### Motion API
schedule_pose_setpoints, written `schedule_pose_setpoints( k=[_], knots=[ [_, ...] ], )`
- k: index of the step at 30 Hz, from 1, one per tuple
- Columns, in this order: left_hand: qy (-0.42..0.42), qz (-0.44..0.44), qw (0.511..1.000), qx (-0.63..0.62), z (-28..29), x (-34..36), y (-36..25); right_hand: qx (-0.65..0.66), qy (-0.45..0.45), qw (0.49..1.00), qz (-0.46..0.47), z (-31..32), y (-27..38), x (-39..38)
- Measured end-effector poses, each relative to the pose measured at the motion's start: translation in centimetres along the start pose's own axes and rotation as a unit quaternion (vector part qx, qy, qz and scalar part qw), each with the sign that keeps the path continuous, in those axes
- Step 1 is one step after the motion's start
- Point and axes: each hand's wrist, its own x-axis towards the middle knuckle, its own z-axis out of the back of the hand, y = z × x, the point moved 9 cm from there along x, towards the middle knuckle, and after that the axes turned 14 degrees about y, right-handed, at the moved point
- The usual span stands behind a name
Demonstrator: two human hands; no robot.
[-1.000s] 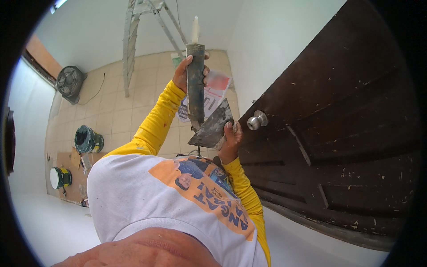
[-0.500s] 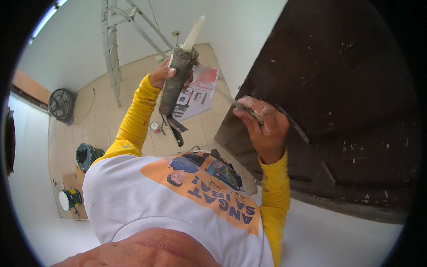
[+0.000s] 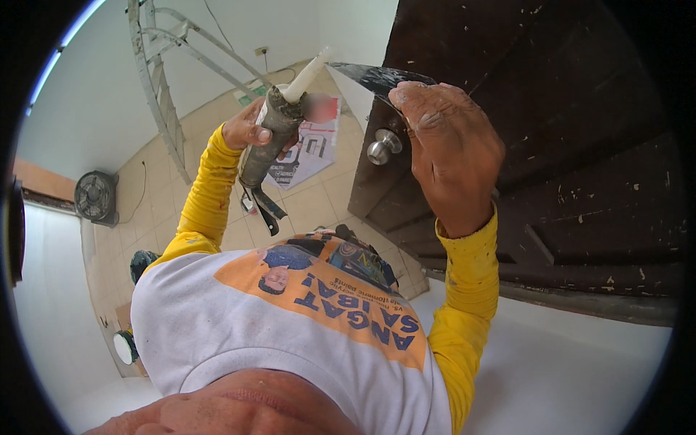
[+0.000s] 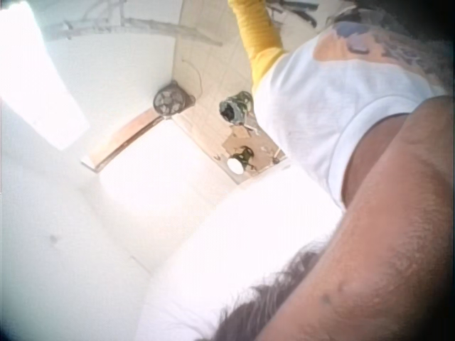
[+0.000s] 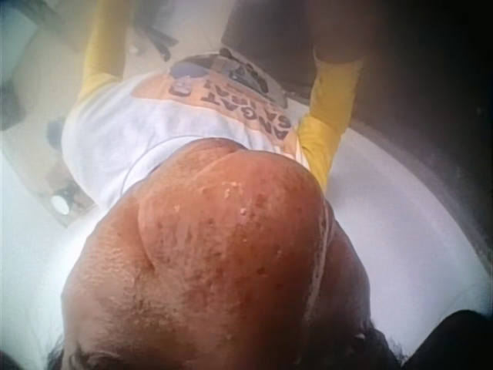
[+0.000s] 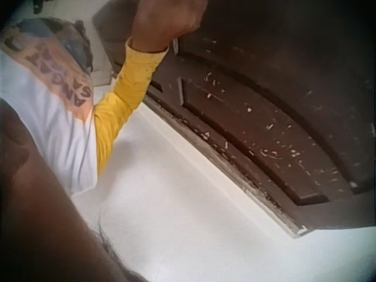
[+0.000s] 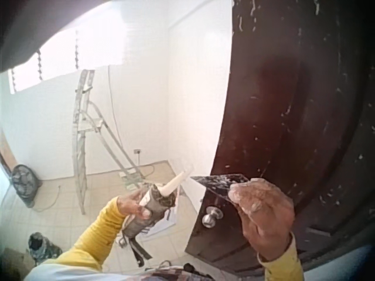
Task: The person applies white caulk to the edge of a wooden door using a caulking gun and smooths it with a putty knife. The person repeatedly applies caulk and wipes the door edge, working around the door handle area.
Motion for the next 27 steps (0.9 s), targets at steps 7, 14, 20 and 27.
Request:
schedule_pose_setpoints(
  k=[7, 14, 20, 27],
  knots=[
    [-0.016, 0.049, 0.998, 0.024, 0.4, -0.2, 1.1, 0.033, 0.004, 0.999, -0.021, -0.3, -0.9, -0.5],
    [-0.01, 0.111, 0.993, 0.042, -0.2, -0.1, 0.8, 0.065, -0.022, 0.997, -0.033, -0.2, -1.9, -1.8],
    [0.01, 0.133, 0.986, 0.095, 1.1, -1.0, 2.6, -0.069, -0.046, 0.995, -0.046, 1.2, -2.0, -4.1],
    [-0.062, 0.089, 0.994, 0.011, 1.5, -3.6, 3.9, 0.133, -0.09, 0.94, -0.3, -1.3, -3.9, -17.6]
  ],
)
